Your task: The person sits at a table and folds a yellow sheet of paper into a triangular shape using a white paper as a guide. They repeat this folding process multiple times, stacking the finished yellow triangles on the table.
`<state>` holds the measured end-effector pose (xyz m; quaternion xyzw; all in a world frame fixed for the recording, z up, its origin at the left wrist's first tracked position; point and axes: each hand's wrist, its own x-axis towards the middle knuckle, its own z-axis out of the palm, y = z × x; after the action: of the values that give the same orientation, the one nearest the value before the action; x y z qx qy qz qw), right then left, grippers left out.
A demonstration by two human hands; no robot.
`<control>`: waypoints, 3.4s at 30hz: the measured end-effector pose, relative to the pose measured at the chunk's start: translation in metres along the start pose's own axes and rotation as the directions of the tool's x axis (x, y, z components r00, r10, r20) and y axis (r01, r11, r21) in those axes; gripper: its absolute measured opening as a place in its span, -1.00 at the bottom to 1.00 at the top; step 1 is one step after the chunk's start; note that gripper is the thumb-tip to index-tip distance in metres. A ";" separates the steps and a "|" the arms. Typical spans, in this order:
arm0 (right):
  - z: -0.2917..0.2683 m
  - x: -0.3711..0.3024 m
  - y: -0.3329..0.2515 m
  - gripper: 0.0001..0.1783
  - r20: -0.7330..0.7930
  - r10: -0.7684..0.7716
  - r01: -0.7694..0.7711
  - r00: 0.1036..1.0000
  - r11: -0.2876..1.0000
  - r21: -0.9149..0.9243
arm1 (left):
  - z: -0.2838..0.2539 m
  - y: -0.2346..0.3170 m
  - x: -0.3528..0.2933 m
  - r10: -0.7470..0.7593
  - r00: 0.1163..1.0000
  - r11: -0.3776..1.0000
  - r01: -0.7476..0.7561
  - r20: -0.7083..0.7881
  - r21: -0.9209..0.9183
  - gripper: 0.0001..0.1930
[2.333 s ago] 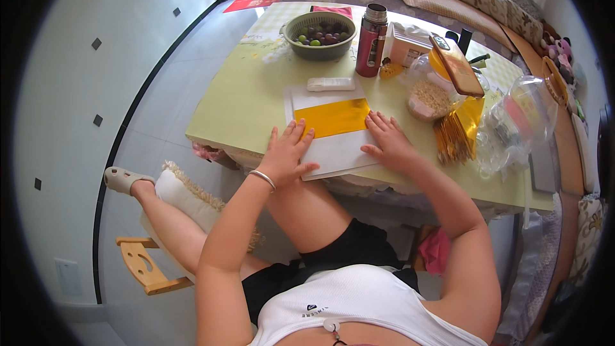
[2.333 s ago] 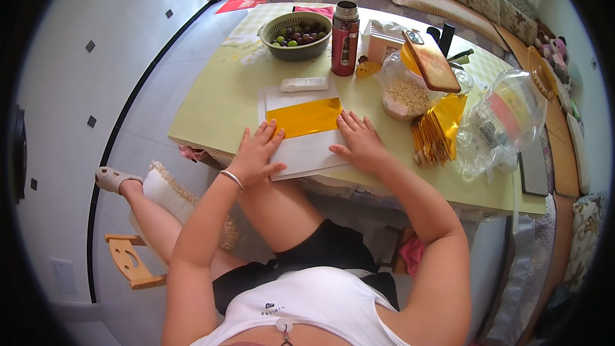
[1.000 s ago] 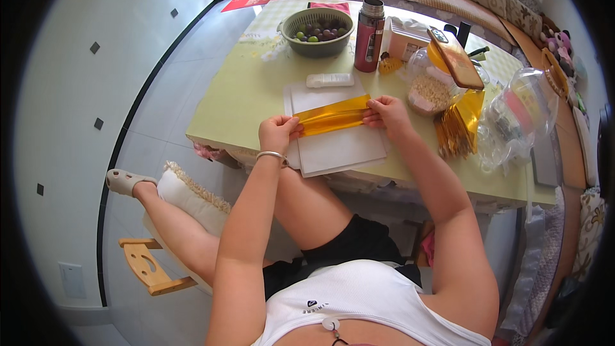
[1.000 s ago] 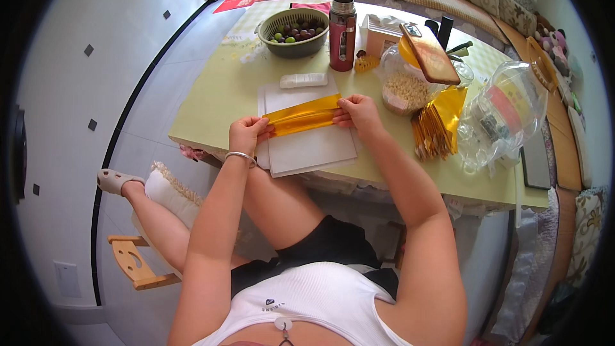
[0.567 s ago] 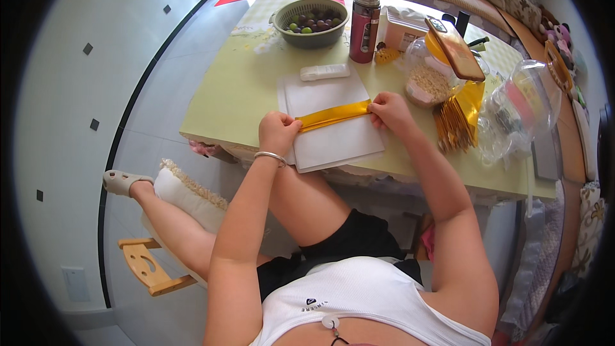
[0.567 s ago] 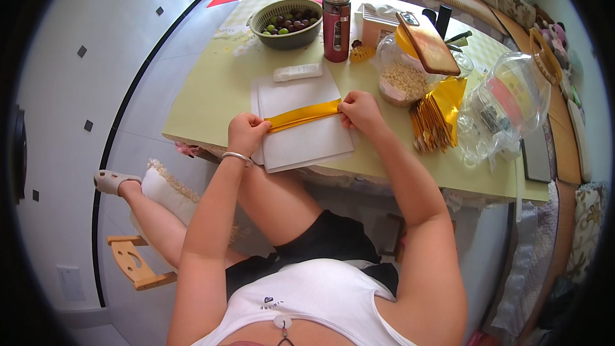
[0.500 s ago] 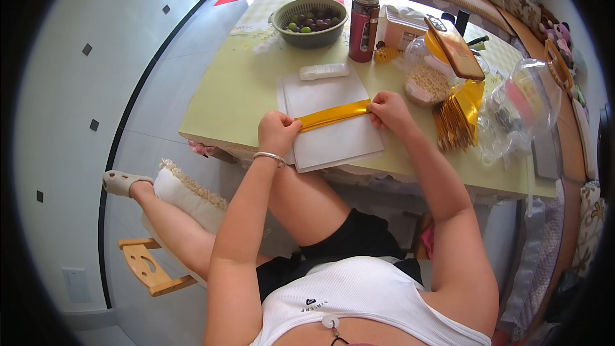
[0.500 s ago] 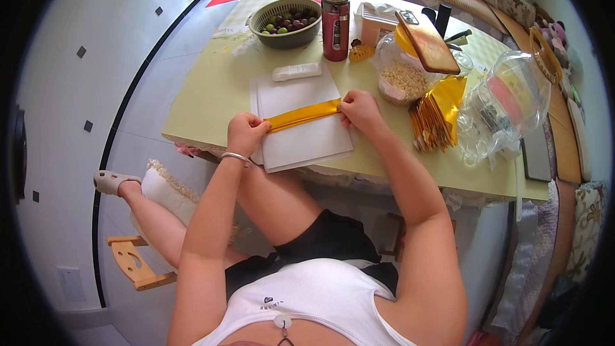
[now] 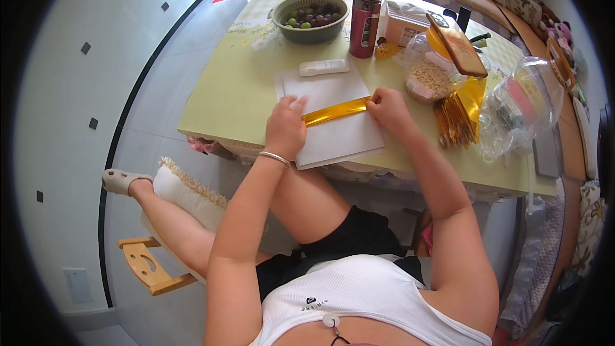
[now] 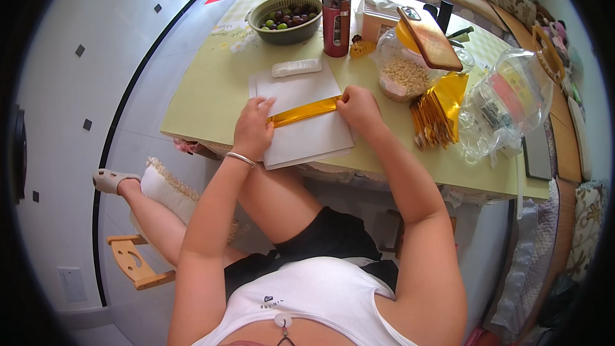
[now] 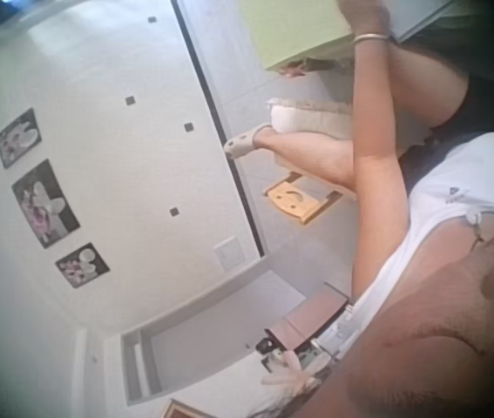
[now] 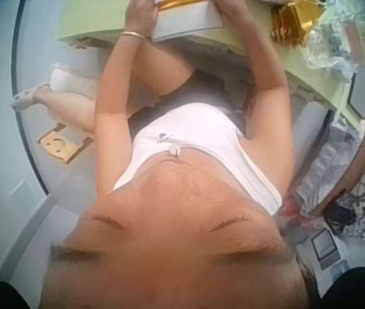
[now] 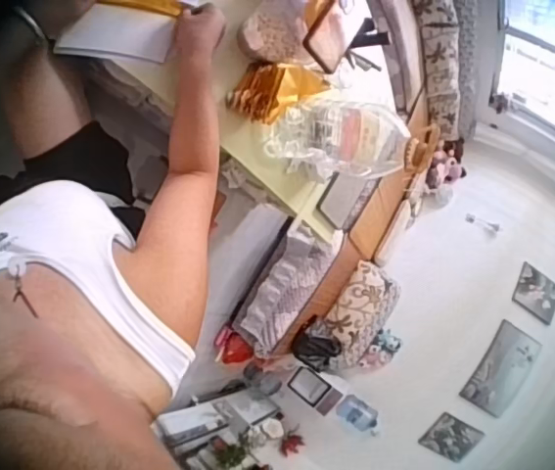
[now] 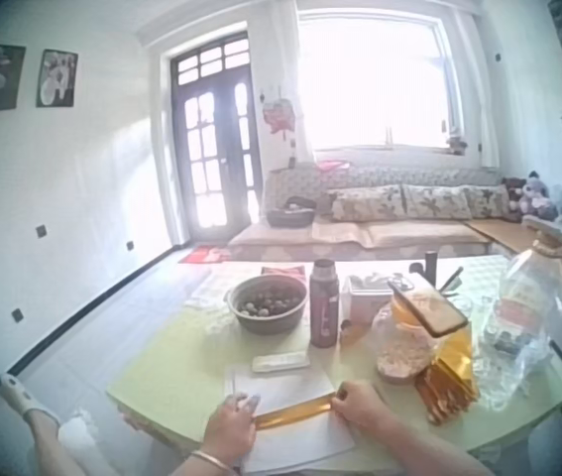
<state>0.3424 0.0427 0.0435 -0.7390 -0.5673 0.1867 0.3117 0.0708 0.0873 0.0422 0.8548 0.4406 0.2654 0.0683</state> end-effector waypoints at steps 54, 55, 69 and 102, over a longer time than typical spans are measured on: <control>-0.021 -0.068 0.001 -0.26 0.220 -0.548 0.590 0.807 0.735 -0.335 | -0.009 0.012 -0.013 0.069 0.995 0.958 -0.087 0.076 0.273 -0.51; -0.024 -0.075 0.001 -0.27 0.258 -0.543 0.601 0.799 0.726 -0.334 | -0.008 0.006 -0.013 0.099 0.994 0.963 -0.108 0.046 0.249 -0.56; -0.001 -0.118 -0.021 -0.16 0.333 -0.679 0.750 0.654 0.525 -0.402 | 0.004 0.030 0.028 0.297 0.850 0.949 -0.314 0.435 -0.034 -0.51; -0.003 -0.077 -0.029 -0.54 0.366 -0.622 0.685 0.692 0.726 -0.061 | -0.028 0.026 -0.070 0.400 0.916 0.904 -0.392 0.019 -0.169 -0.77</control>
<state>0.3009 -0.0269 0.0592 -0.4732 -0.8515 0.1242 0.1884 0.0421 0.0134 0.0473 0.9248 0.2330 0.2858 0.0940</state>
